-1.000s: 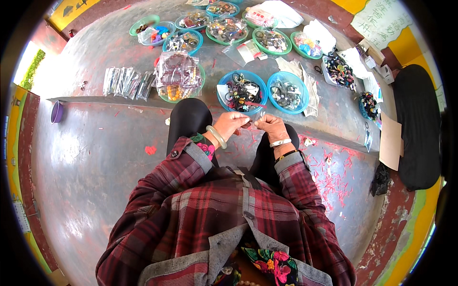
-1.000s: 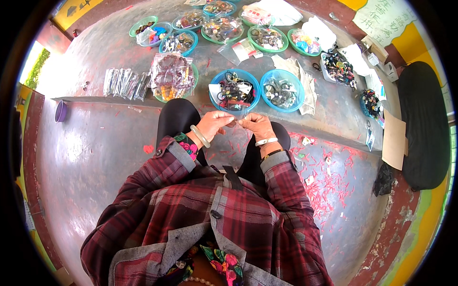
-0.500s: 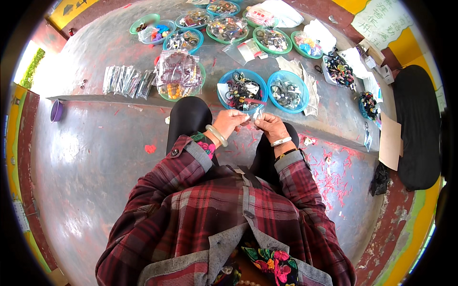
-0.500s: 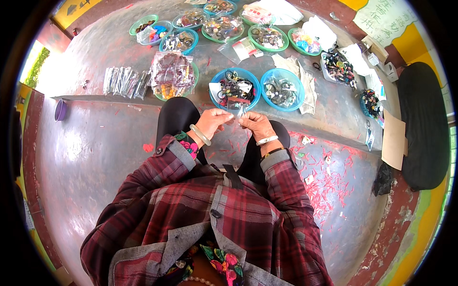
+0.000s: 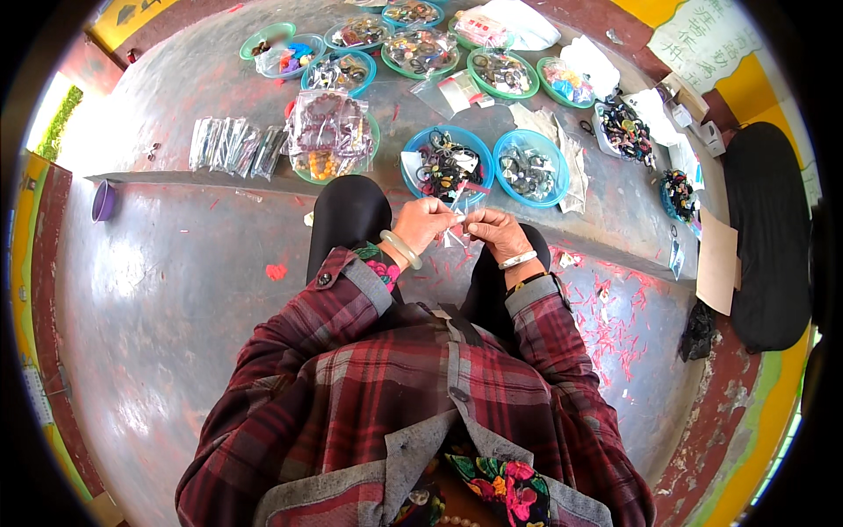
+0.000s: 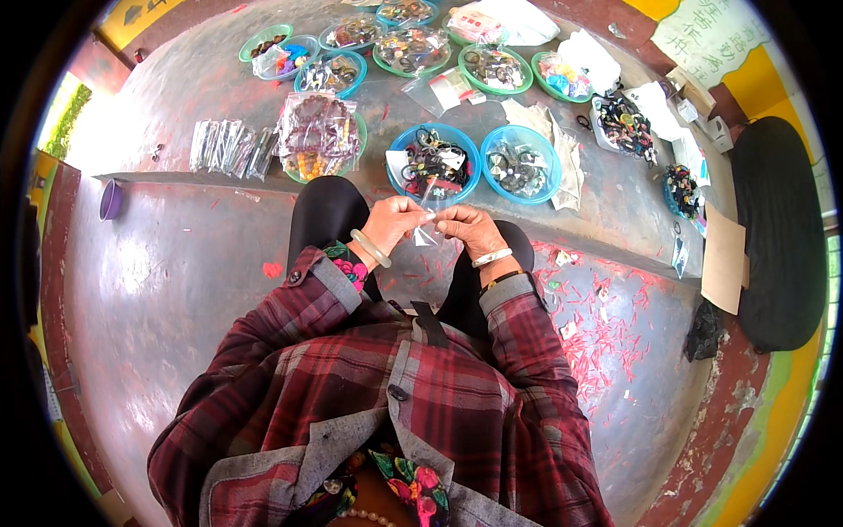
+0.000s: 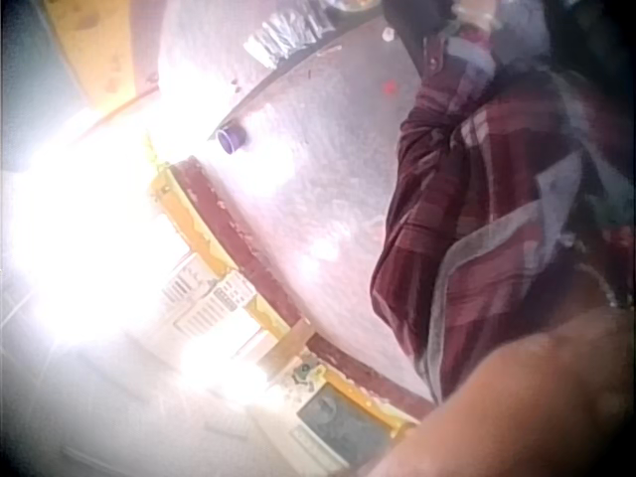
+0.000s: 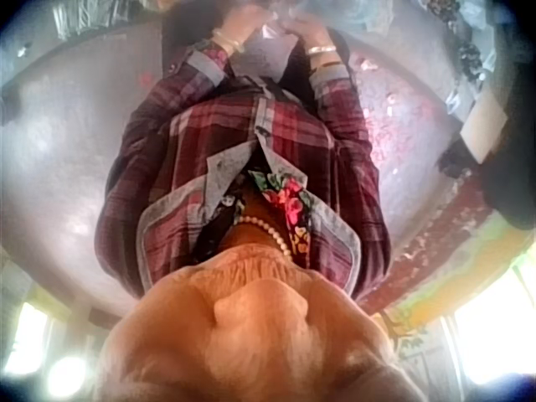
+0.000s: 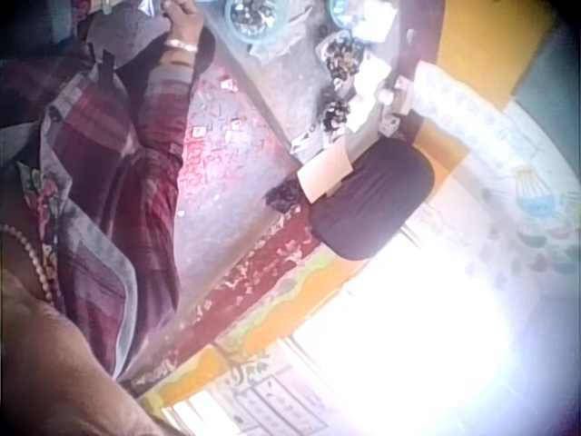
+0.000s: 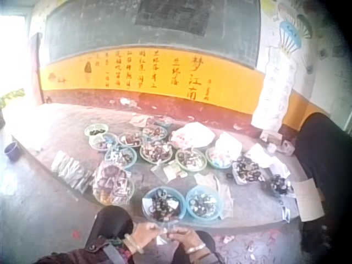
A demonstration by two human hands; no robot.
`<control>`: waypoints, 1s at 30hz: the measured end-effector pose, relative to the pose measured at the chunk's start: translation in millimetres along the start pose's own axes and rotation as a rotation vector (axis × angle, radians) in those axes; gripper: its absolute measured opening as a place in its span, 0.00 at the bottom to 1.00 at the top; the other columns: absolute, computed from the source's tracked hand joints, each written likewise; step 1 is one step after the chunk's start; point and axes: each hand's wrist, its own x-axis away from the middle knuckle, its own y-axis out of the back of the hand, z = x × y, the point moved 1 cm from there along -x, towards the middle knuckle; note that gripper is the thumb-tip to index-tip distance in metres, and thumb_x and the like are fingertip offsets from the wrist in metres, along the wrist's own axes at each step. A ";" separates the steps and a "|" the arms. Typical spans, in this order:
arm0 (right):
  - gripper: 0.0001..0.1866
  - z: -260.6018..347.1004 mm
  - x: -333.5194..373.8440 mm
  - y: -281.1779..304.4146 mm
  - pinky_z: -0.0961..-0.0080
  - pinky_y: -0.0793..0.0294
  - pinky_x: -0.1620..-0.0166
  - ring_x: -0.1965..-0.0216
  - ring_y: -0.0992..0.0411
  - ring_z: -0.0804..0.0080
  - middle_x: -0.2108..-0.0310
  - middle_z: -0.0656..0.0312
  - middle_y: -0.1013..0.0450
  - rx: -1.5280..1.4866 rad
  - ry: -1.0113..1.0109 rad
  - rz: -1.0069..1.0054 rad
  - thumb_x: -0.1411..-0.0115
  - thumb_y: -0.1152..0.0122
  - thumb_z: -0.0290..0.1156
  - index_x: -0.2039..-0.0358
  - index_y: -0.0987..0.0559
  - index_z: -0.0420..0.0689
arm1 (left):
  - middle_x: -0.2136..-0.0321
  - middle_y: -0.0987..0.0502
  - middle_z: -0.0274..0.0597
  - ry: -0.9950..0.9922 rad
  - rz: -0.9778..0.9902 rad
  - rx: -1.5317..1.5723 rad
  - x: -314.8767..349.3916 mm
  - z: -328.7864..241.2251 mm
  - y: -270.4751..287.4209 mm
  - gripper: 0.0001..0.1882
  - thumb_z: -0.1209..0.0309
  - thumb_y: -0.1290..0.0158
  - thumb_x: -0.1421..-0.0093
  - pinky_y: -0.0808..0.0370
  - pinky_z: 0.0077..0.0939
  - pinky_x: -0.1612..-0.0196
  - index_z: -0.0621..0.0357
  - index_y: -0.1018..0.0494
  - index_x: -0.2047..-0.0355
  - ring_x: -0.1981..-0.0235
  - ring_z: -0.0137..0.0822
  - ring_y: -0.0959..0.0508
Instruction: The person sits on the floor and assembles small keychains by hand. They pick up small plastic charms and metal rings from blue bowls, link the components together, and place the finished items into a pile.
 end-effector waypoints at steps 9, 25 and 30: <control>0.05 -2.1 -0.4 0.2 0.84 0.36 0.70 0.76 0.34 0.80 0.78 0.67 0.29 -0.068 0.043 -0.019 0.54 0.36 0.24 0.78 0.24 0.42 | 0.78 0.30 0.30 0.009 0.119 0.157 -1.9 3.9 -1.1 0.10 0.68 0.42 0.51 0.37 0.15 0.76 0.60 0.29 0.73 0.79 0.21 0.33; 0.08 3.5 0.0 -1.5 0.84 0.38 0.72 0.78 0.36 0.81 0.81 0.67 0.31 -0.108 0.105 -0.090 0.56 0.34 0.22 0.82 0.27 0.43 | 0.73 0.26 0.31 0.115 0.244 0.039 -7.3 21.3 0.4 0.10 0.67 0.44 0.49 0.38 0.14 0.73 0.58 0.27 0.70 0.73 0.21 0.31; 0.07 0.7 -1.2 1.2 0.83 0.37 0.72 0.78 0.35 0.81 0.81 0.68 0.30 -0.112 0.091 -0.094 0.56 0.34 0.23 0.81 0.26 0.43 | 0.74 0.25 0.33 0.128 0.200 0.046 -6.0 17.4 -1.3 0.08 0.69 0.45 0.49 0.37 0.15 0.72 0.60 0.27 0.71 0.72 0.22 0.29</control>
